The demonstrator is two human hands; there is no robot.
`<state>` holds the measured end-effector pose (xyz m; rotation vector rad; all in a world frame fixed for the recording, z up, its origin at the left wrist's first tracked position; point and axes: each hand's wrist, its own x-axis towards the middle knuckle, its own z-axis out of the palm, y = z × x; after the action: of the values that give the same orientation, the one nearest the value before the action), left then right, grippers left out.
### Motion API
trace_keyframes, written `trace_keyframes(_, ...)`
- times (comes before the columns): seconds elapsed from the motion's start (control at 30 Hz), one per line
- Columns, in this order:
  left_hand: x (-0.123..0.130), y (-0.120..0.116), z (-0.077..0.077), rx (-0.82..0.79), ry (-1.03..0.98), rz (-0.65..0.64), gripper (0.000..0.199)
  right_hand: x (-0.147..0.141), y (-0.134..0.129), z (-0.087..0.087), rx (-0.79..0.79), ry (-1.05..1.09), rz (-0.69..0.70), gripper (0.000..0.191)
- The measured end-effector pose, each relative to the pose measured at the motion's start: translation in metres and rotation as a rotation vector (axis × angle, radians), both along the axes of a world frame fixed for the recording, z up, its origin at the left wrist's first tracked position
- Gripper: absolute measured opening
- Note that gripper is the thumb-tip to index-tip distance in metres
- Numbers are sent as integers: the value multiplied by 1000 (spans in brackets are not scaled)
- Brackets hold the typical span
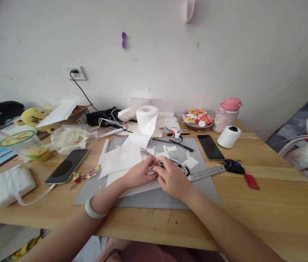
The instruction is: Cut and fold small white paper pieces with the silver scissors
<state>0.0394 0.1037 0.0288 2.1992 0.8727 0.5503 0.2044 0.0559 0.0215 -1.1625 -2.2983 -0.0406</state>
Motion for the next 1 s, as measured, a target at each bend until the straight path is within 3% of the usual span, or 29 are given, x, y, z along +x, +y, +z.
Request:
trace_keyframes(0.3,-3,4,-2,-36,-75,-36,29,-4,-1,3,-43,-3,-4,28)
trace_keyframes(0.47,-5,4,-4,-9,-121,24,30,-1,0,4,-58,181,-39,22)
trace_keyframes(0.6,-8,5,0,-53,-78,-25,23,1,2,4,-127,315,-89,18)
trace_keyframes(0.77,-11,7,5,75,-33,-21,29,0,4,2,-179,375,-128,15)
trace_keyframes(1.0,-16,14,7,51,56,-184,31,1,0,7,-302,342,-153,15)
